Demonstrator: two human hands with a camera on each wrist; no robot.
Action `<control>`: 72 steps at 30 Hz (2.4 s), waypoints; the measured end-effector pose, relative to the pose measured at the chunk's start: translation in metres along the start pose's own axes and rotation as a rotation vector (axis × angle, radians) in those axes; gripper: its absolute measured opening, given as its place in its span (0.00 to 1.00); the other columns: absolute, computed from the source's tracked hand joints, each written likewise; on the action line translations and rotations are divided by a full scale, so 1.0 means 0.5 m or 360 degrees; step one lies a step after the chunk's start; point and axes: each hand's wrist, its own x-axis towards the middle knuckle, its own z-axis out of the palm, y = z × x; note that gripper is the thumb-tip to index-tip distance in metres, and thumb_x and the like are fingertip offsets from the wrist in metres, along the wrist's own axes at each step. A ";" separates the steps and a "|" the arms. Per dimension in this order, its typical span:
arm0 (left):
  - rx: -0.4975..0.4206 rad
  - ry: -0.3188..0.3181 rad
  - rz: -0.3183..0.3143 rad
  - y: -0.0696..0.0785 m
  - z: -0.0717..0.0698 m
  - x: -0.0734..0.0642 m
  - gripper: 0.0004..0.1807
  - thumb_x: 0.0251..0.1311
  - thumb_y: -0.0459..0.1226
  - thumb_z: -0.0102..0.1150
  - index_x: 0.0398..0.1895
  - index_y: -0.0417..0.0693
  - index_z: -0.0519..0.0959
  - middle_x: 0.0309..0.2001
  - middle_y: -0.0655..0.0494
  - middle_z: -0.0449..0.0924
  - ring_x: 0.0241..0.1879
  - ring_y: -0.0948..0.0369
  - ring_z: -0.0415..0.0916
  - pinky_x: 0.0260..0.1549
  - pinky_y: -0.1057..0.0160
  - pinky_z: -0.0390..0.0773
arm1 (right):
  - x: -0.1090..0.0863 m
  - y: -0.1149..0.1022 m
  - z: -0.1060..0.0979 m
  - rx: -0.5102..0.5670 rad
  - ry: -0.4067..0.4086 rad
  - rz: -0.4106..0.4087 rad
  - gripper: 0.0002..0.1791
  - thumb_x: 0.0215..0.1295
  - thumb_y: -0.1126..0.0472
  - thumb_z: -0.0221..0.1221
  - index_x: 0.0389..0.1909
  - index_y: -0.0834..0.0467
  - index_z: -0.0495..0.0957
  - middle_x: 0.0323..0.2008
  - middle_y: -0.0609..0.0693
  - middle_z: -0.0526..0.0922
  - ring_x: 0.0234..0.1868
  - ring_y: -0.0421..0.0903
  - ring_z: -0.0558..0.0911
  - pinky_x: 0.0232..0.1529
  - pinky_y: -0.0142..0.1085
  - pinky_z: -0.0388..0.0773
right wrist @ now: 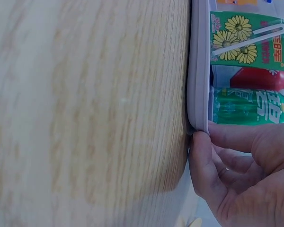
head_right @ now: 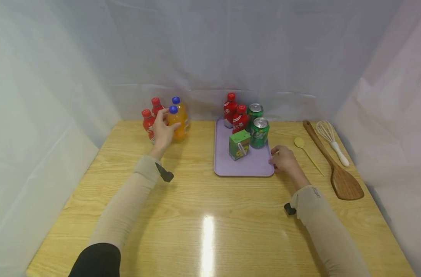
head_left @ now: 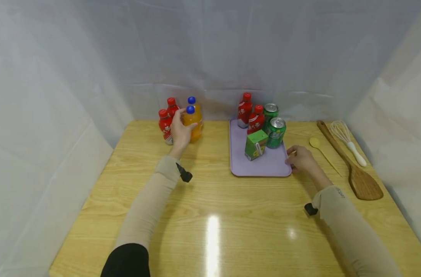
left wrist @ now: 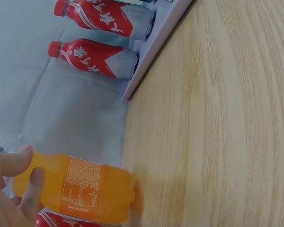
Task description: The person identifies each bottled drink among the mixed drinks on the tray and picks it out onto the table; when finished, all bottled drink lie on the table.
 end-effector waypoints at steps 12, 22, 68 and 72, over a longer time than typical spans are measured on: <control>-0.0030 -0.0016 -0.0004 -0.019 -0.004 -0.005 0.31 0.64 0.30 0.71 0.69 0.45 0.72 0.69 0.44 0.76 0.71 0.47 0.73 0.74 0.48 0.73 | 0.001 0.001 0.000 -0.0015 -0.0015 0.0016 0.27 0.71 0.68 0.61 0.67 0.72 0.67 0.42 0.62 0.80 0.34 0.46 0.86 0.33 0.36 0.88; 0.0006 0.0017 0.0050 -0.016 -0.009 -0.001 0.31 0.64 0.29 0.71 0.69 0.40 0.70 0.69 0.41 0.76 0.71 0.46 0.74 0.74 0.50 0.74 | 0.001 -0.004 -0.009 0.0000 -0.0009 -0.0001 0.27 0.70 0.69 0.61 0.66 0.73 0.67 0.40 0.60 0.81 0.32 0.44 0.86 0.32 0.36 0.89; 0.0534 -0.0787 0.0607 0.149 0.266 -0.027 0.43 0.73 0.51 0.62 0.85 0.53 0.56 0.83 0.50 0.60 0.82 0.50 0.60 0.83 0.50 0.60 | 0.009 0.002 0.006 -0.0036 -0.0011 -0.0014 0.25 0.70 0.69 0.62 0.64 0.71 0.67 0.37 0.58 0.80 0.31 0.44 0.84 0.31 0.35 0.88; 0.0574 -0.0802 0.0590 0.143 0.285 -0.024 0.43 0.71 0.52 0.64 0.84 0.52 0.59 0.81 0.48 0.63 0.80 0.49 0.63 0.81 0.51 0.64 | 0.008 0.002 0.008 -0.0016 -0.0008 -0.0013 0.25 0.70 0.70 0.62 0.64 0.71 0.67 0.37 0.58 0.81 0.30 0.44 0.85 0.31 0.36 0.88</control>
